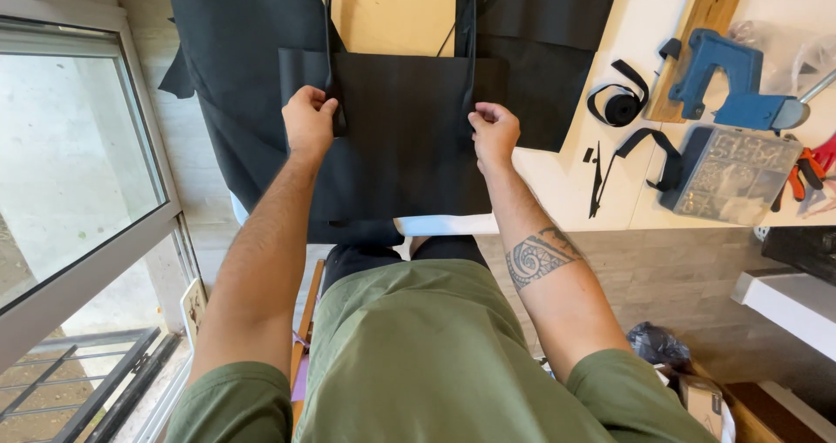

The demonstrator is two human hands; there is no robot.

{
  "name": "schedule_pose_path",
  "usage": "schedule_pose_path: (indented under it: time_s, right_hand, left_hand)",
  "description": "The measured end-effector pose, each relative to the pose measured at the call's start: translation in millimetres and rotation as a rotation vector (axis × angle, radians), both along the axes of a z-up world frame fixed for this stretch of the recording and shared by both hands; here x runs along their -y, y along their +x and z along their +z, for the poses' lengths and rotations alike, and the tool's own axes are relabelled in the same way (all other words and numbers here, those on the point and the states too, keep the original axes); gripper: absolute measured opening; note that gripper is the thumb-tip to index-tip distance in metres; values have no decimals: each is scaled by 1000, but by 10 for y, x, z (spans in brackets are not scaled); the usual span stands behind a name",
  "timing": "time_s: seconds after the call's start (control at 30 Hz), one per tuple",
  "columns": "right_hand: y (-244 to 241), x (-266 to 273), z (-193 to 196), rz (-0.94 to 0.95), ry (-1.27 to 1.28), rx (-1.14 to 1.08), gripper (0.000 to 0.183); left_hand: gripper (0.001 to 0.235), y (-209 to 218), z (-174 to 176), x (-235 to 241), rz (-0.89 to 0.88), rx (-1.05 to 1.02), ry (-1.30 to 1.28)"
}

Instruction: The person assembles a black fabric bag by folding and aligning the body and straps, then attaching a tassel to the strap. They smooth the fabric, fold edges, and use multiple colorful clips to secure the strap to the bag body.

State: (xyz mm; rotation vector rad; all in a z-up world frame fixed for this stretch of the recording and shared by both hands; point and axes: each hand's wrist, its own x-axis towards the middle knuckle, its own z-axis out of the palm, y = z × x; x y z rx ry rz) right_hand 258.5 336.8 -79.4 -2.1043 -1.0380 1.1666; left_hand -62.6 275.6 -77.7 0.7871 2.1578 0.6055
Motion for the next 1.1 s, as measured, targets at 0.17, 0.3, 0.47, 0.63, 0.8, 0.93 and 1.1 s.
schedule_pose_path:
  time_s: [0.17,0.3,0.47,0.63,0.8,0.93,1.1]
  right_hand:
    - [87,-68,-334,1,46,116,17]
    - [90,-82,-472,46,67,264,16]
    - [-1,-55,-319,43,107,283,15]
    - [24,-48,-330,59,149,302,14]
    - [8,-47,-245,88,166,278,13]
    - [45,-6,-271,93,179,302,14]
    - [78,60,-265,165,284,289,16]
  left_hand:
    - [17,-19,153,-9,78,98,8]
    - [20,-24,222,-16,-31,-64,-37]
    - [17,15,172,129,-197,-215,41]
    - [16,80,226,164,-243,-251,117]
    - [17,104,123,129,-192,-318,21]
    - [16,150,147,127,-171,-333,6]
    - [22,230,243,138,-136,-437,-59]
